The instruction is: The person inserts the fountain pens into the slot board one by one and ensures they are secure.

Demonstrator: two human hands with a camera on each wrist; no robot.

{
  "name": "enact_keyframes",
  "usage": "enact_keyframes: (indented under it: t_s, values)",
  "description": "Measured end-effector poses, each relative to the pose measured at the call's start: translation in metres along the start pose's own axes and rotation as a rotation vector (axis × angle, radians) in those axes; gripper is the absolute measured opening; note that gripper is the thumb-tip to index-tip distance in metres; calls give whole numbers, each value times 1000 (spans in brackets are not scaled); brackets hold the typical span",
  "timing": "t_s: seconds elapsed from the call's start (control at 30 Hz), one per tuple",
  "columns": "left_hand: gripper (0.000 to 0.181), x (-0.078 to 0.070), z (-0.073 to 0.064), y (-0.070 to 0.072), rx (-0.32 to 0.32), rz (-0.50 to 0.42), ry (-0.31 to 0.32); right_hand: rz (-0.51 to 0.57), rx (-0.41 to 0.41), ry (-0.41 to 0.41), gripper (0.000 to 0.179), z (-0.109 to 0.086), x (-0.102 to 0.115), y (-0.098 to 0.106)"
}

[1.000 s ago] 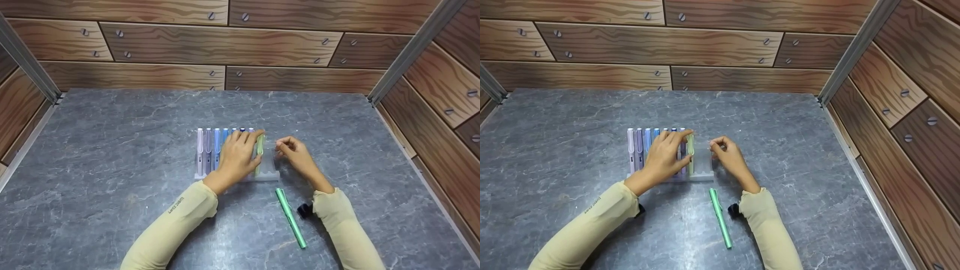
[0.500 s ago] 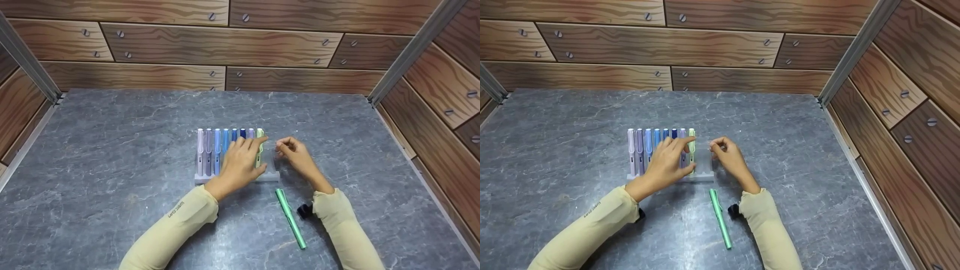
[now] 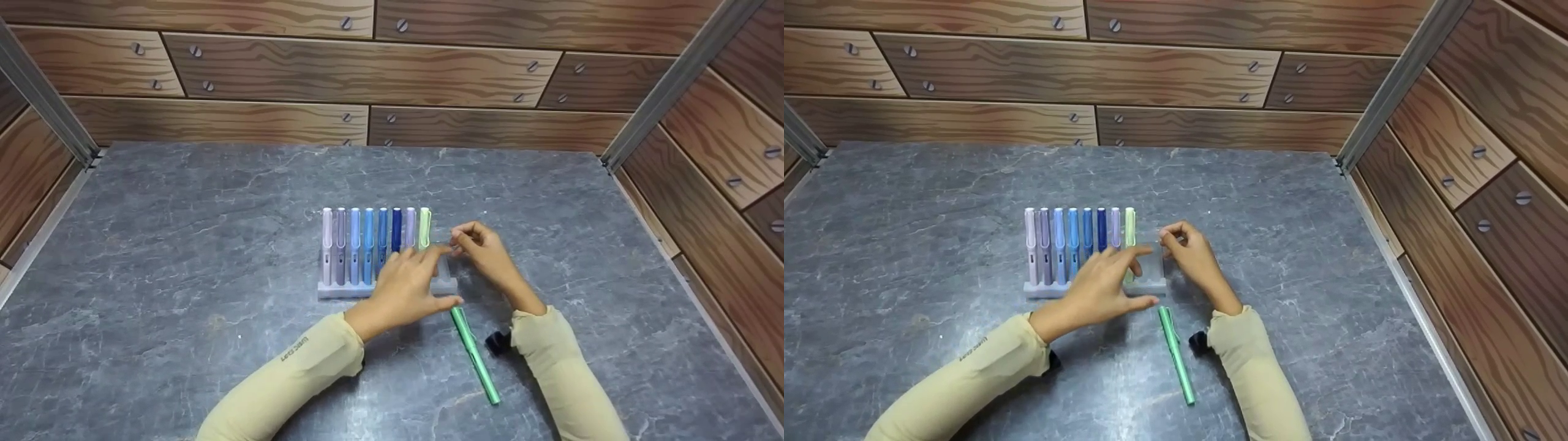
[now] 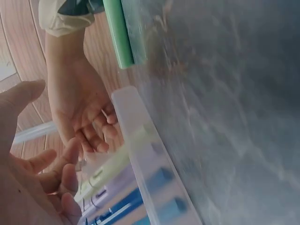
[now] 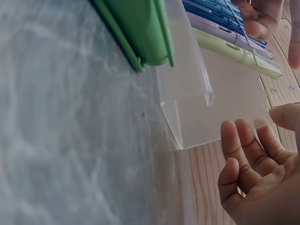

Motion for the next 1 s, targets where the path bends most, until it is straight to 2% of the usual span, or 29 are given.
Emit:
enact_keyframes:
  t_s: [0.13,0.43,0.73,1.0]
  values:
    - [82,-6,-2,-4,55,0,8,-13,-4,-7,28,0,0,0]
    - [85,-16,-5,-14,97,100,28,-35,-3,-27,27,2,-1,0]
    - [90,-22,-7,-21,209,82,41,-44,-8,-16,34,-1,-1,-1]
    - [98,-26,-9,-26,308,138,18,-2,6,-8,31,-3,3,-1]
Point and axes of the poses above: each hand's wrist, its own z-axis towards the middle knuckle, its own y-axis out of the back of the hand, x = y × z, the point moved 2 cm from there along z, towards the middle knuckle, and after that the axes turned 11 degrees about z, right-handed, at the moved point
